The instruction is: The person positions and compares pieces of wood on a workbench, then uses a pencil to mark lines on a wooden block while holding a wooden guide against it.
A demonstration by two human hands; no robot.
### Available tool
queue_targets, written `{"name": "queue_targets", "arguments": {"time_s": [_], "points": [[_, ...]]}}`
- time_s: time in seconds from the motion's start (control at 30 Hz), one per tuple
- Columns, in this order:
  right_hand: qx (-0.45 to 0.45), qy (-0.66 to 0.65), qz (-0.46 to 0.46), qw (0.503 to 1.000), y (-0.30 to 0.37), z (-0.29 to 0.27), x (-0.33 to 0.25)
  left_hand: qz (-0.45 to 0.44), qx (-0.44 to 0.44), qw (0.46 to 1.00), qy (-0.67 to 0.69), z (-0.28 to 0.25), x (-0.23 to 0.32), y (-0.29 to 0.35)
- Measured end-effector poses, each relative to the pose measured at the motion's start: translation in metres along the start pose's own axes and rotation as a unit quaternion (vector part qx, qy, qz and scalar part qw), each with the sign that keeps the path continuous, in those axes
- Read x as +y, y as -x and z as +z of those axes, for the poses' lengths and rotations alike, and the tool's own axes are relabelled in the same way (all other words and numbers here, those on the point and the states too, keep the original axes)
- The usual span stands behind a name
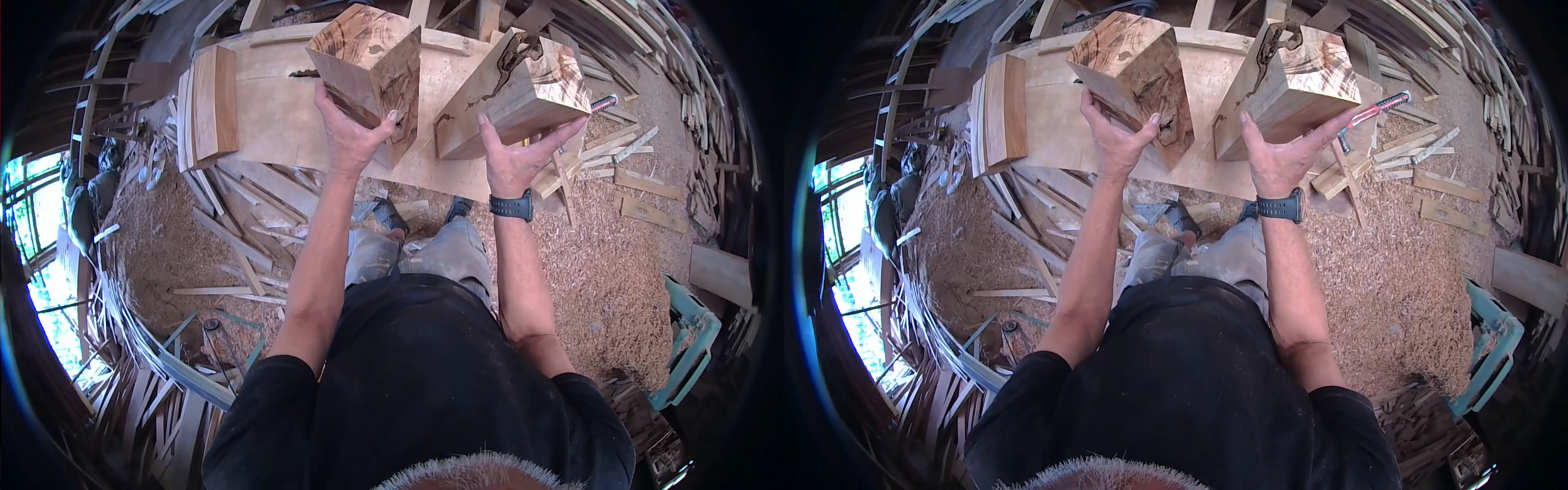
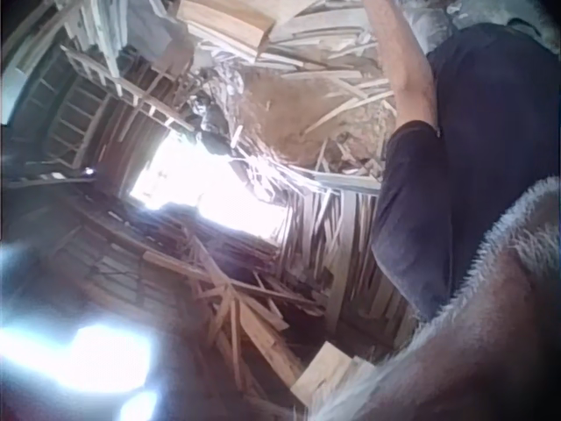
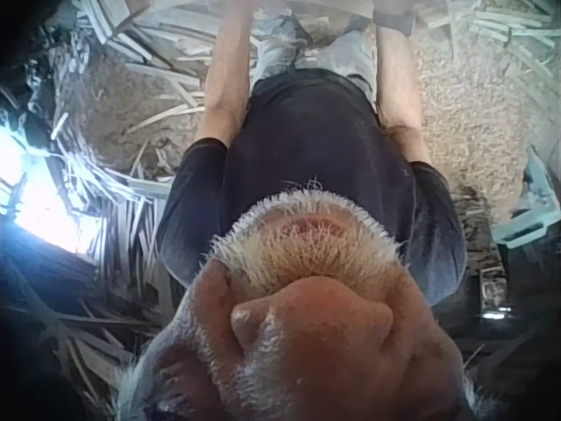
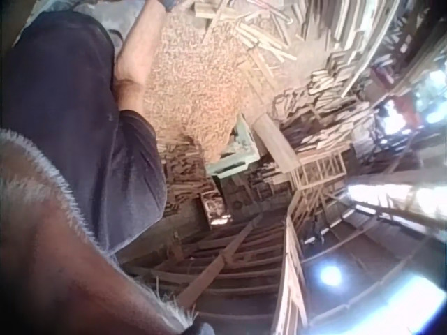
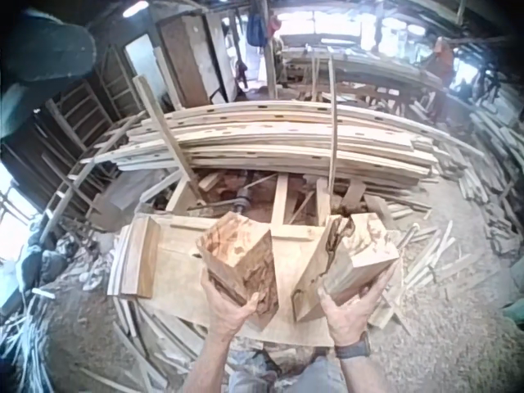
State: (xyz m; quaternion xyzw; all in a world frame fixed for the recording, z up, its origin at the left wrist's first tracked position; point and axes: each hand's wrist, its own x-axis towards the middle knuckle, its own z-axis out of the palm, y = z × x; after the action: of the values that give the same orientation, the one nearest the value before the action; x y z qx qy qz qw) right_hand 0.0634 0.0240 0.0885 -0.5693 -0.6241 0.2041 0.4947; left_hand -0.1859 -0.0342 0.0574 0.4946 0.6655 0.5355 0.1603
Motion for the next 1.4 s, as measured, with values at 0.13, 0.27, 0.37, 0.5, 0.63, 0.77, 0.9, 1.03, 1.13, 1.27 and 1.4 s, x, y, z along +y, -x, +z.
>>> {"name": "queue_targets", "arguments": {"time_s": [0.13,0.27,0.37,0.5,0.63,0.77,0.9,1.03,1.13,1.27,1.4], "points": [[-0.014,-0.057,0.018,0.998,0.019,-0.003,0.002,-0.002,-0.004,1.0,-0.004,-0.014,-0.009,0.019],[-0.025,-0.075,0.02,0.997,0.045,-0.004,0.01,-0.007,-0.003,1.0,0.011,-0.018,-0.004,0.044],[-0.025,0.014,-0.003,1.0,0.061,0.0,0.006,-0.005,0.026,0.997,-0.073,-0.013,-0.004,0.068],[-0.046,-0.05,-0.023,0.997,0.073,0.008,0.007,-0.025,0.048,0.992,-0.112,-0.005,-0.013,0.093],[-0.049,-0.054,-0.038,0.997,0.072,0.004,0.009,-0.046,0.06,0.993,-0.089,-0.001,-0.013,0.097],[-0.078,-0.108,0.022,0.991,0.07,-0.002,0.007,-0.019,0.043,0.982,-0.18,0.0,-0.004,0.096],[-0.159,-0.14,0.067,0.975,0.051,-0.022,0.005,-0.021,0.049,0.987,-0.152,-0.004,-0.006,0.096],[-0.276,-0.261,0.123,0.917,0.001,-0.043,0.013,-0.044,0.027,0.993,-0.104,-0.011,-0.008,0.095],[-0.379,-0.24,0.131,0.884,-0.031,-0.051,0.006,-0.137,-0.014,0.99,0.029,-0.031,-0.015,0.083],[-0.434,-0.29,0.115,0.845,-0.051,-0.049,-0.001,-0.075,-0.144,0.973,0.164,-0.067,0.014,0.023],[-0.429,-0.307,0.092,0.845,-0.057,-0.045,-0.005,-0.145,-0.276,0.9,0.305,-0.087,0.021,-0.01]]}}
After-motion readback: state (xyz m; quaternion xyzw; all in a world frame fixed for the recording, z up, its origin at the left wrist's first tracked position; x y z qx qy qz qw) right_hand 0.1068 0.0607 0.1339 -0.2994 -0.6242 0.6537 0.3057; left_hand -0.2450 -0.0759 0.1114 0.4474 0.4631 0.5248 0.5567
